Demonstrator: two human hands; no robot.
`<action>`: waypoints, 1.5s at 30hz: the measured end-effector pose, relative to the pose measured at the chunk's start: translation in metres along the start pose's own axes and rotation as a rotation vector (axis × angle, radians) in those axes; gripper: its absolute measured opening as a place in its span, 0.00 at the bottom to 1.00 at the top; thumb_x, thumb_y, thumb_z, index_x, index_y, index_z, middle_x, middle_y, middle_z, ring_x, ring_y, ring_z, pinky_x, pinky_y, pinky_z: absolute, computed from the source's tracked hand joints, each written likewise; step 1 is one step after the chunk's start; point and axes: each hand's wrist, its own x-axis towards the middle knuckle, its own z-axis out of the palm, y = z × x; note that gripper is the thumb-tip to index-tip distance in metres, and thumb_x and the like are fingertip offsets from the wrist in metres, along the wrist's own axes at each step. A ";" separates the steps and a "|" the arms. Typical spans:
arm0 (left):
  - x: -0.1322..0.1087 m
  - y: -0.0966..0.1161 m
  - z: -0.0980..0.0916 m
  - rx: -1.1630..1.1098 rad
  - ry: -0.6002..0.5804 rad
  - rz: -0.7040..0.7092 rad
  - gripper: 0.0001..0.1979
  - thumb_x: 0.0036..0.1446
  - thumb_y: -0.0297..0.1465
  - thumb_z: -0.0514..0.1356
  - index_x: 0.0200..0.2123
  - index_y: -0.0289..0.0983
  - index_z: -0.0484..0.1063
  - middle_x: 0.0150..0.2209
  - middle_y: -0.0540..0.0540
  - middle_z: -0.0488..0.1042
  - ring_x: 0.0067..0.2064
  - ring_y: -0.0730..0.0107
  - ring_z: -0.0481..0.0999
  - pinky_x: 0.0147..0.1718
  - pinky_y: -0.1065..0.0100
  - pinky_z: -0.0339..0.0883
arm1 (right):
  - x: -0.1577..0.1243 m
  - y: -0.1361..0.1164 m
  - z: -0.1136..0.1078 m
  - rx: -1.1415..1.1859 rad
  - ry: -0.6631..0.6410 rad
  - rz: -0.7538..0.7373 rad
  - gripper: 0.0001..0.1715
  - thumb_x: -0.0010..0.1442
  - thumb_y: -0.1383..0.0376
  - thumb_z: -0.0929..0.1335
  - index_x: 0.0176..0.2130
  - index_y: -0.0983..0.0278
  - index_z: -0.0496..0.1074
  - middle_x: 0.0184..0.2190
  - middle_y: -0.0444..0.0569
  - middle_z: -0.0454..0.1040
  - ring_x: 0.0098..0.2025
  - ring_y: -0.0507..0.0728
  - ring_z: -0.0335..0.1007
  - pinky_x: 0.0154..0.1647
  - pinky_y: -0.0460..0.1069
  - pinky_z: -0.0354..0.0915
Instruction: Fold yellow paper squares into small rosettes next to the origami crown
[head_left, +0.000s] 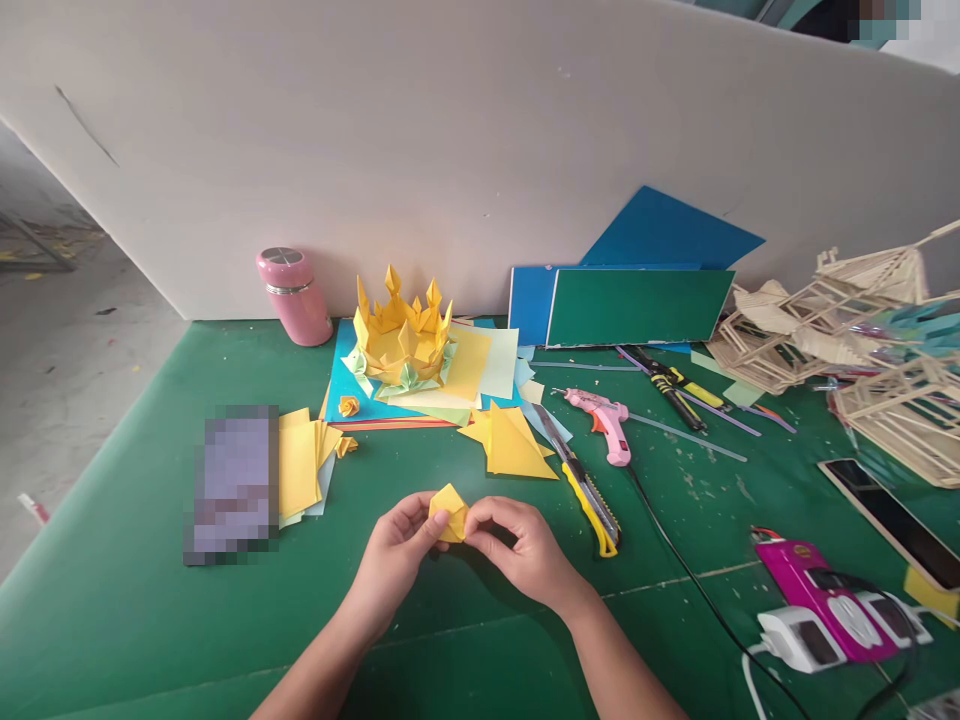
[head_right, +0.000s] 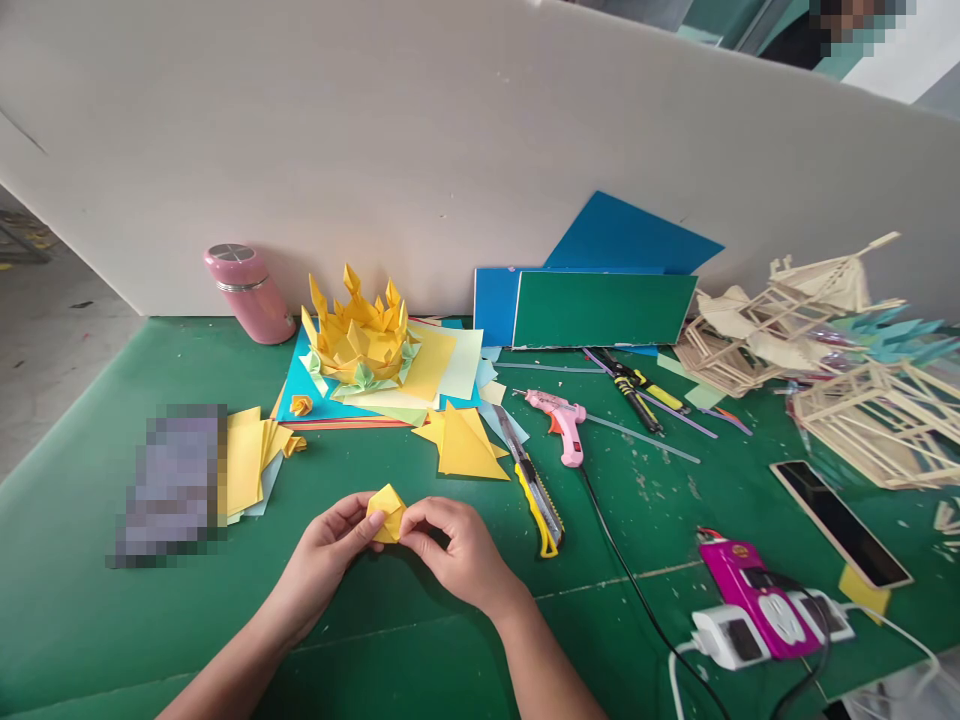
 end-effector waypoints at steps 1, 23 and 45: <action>0.000 0.000 0.000 0.015 -0.003 0.005 0.21 0.38 0.46 0.68 0.30 0.35 0.76 0.30 0.46 0.78 0.28 0.69 0.72 0.29 0.70 0.67 | 0.000 0.000 0.000 0.002 -0.003 0.002 0.08 0.59 0.67 0.66 0.28 0.62 0.70 0.25 0.45 0.74 0.28 0.53 0.69 0.31 0.45 0.65; 0.001 -0.004 0.002 -0.030 0.023 0.066 0.17 0.35 0.39 0.72 0.28 0.37 0.76 0.26 0.50 0.78 0.31 0.67 0.76 0.34 0.69 0.71 | -0.001 0.002 0.014 0.371 0.101 0.261 0.13 0.56 0.55 0.68 0.31 0.61 0.63 0.25 0.40 0.62 0.27 0.51 0.63 0.29 0.45 0.65; 0.000 -0.007 0.003 0.052 -0.042 0.077 0.17 0.41 0.39 0.67 0.33 0.37 0.71 0.27 0.52 0.71 0.25 0.72 0.69 0.25 0.70 0.69 | -0.005 0.004 0.011 0.378 0.089 0.071 0.17 0.60 0.66 0.64 0.49 0.56 0.67 0.51 0.51 0.66 0.48 0.56 0.67 0.46 0.50 0.70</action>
